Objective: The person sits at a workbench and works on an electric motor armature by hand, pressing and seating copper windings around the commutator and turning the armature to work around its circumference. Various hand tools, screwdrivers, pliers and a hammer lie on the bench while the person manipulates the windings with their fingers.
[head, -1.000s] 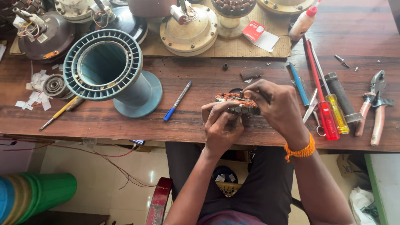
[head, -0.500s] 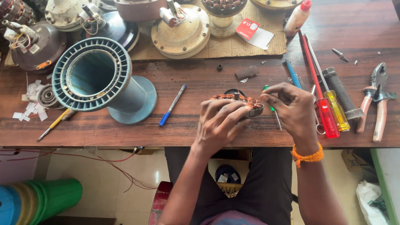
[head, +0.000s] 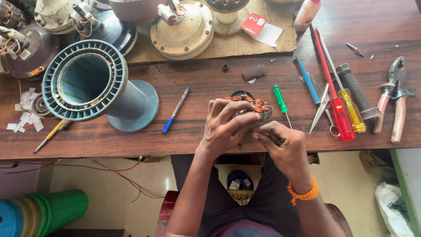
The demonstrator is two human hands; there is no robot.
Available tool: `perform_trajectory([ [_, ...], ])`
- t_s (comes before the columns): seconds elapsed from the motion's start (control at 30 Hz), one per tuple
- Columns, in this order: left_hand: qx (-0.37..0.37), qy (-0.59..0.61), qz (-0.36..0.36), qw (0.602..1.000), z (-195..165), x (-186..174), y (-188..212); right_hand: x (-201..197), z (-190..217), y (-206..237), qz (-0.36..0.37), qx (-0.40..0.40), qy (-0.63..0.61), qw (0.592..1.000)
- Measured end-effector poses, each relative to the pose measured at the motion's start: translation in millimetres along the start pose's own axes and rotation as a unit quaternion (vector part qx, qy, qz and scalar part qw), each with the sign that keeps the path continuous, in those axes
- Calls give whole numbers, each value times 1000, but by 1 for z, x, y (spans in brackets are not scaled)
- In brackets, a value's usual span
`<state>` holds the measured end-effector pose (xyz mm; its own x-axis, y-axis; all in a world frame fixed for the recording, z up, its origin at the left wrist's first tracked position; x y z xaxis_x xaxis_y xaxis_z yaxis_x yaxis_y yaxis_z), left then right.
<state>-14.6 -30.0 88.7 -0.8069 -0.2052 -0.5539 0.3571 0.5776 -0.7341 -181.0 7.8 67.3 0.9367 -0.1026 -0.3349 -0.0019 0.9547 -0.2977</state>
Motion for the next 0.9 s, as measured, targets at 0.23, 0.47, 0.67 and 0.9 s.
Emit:
perform_trajectory([
  [0.23,92,-13,-98,991,-4,-2,13,9,-17,18,-53,43,-33,997],
  [0.47,-2,92,-108,990,14,5,24,-16,23,-7,-14,-57,52,997],
  [0.67,-27,122,-115,985,20,11,29,-12,42,-45,4,-10,105,994],
  [0.9,-48,102,-113,987,19,7,22,4,30,-82,34,28,50,998],
])
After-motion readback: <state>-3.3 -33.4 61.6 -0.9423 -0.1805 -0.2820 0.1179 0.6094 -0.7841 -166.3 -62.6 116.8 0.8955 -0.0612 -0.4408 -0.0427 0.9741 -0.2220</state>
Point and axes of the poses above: each hand's wrist, its own y-axis away from the middle knuckle, its own x-axis out of the palm, z = x × y, the point moved 6 cm from there along -y, towards the middle knuckle, and after that the axes turned 1 degree about -y, right-handed, at the moved point
